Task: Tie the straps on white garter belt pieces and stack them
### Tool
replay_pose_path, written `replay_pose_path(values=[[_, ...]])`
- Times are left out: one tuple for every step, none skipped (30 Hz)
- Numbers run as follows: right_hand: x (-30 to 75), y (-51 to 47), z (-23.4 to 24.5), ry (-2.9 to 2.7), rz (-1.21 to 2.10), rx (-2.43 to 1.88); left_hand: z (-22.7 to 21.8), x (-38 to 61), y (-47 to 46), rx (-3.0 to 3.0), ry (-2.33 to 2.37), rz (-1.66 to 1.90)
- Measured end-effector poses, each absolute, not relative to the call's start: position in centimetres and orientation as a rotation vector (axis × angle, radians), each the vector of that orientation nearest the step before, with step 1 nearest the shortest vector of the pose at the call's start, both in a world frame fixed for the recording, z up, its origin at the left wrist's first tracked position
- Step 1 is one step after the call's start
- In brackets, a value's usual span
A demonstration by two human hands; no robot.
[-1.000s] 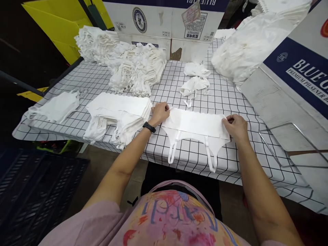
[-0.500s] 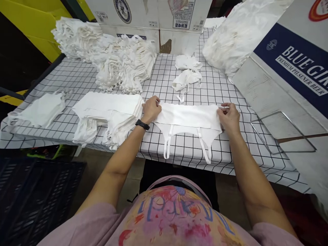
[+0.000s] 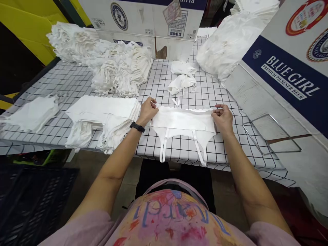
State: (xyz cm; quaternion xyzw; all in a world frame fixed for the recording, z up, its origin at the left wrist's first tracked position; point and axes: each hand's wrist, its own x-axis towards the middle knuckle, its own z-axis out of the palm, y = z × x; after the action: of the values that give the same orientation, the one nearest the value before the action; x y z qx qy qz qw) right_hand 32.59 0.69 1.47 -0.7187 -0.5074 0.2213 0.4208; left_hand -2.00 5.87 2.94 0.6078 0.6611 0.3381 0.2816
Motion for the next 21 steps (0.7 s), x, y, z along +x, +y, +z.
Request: replay_pose_path(values=[[32.6, 0.8, 1.5, -1.278, 0.569, -1.797, 2.9, -2.1, 5.9, 1.609, 1.744, 0.934], [32.6, 0.9, 1.5, -1.293, 0.579, -1.799, 2.8, -2.3, 5.8, 1.600, 1.721, 0.955], [32.5, 1.1, 1.5, -1.317, 0.587, -1.808, 2.8, -2.4, 5.8, 1.601, 1.702, 0.970], [32.4, 1.3, 1.5, -1.344, 0.586, -1.822, 2.8, -2.4, 5.8, 1.601, 1.690, 0.982], [32.2, 1.5, 1.5, -1.371, 0.576, -1.840, 2.9, -2.5, 5.7, 1.599, 1.683, 0.989], [32.1, 1.8, 1.5, -1.394, 0.560, -1.860, 3.0, -2.6, 5.7, 1.592, 1.680, 0.995], [31.9, 1.9, 1.5, -1.409, 0.541, -1.881, 3.0, -2.6, 5.6, 1.580, 1.678, 0.999], [31.7, 2.0, 1.5, -1.411, 0.522, -1.898, 3.1, -2.7, 5.6, 1.563, 1.676, 1.001], [31.6, 2.1, 1.6, -1.406, 0.508, -1.905, 3.2, -2.8, 5.6, 1.539, 1.671, 1.004], [31.5, 2.0, 1.6, -1.391, 0.503, -1.903, 3.2, -2.9, 5.5, 1.508, 1.660, 1.009], [31.5, 1.9, 1.7, -1.369, 0.511, -1.892, 3.3, -3.0, 5.5, 1.475, 1.642, 1.019], [31.6, 1.7, 1.9, -1.342, 0.539, -1.874, 3.4, -3.2, 5.4, 1.441, 1.614, 1.037], [31.7, 1.5, 2.1, -1.308, 0.581, -1.851, 3.5, -3.4, 5.3, 1.405, 1.571, 1.061], [31.8, 1.1, 2.3, -1.269, 0.628, -1.825, 3.7, -3.6, 5.2, 1.372, 1.512, 1.088], [31.9, 0.8, 2.7, -1.232, 0.671, -1.793, 3.9, -3.9, 5.1, 1.342, 1.445, 1.114], [32.0, 0.5, 3.0, -1.196, 0.702, -1.759, 4.2, -4.1, 4.9, 1.315, 1.373, 1.134], [32.2, 0.2, 3.5, -1.164, 0.715, -1.726, 4.6, -4.4, 4.7, 1.286, 1.304, 1.145], [32.3, -0.2, 3.9, -1.139, 0.711, -1.696, 4.9, -4.6, 4.5, 1.258, 1.247, 1.148], [32.3, -0.4, 4.5, -1.119, 0.699, -1.665, 5.4, -4.9, 4.3, 1.232, 1.203, 1.145], [32.4, -0.7, 5.0, -1.104, 0.692, -1.632, 5.8, -5.1, 4.1, 1.208, 1.171, 1.141], [32.4, -0.9, 5.6, -1.095, 0.691, -1.601, 6.3, -5.2, 3.9, 1.190, 1.149, 1.139]])
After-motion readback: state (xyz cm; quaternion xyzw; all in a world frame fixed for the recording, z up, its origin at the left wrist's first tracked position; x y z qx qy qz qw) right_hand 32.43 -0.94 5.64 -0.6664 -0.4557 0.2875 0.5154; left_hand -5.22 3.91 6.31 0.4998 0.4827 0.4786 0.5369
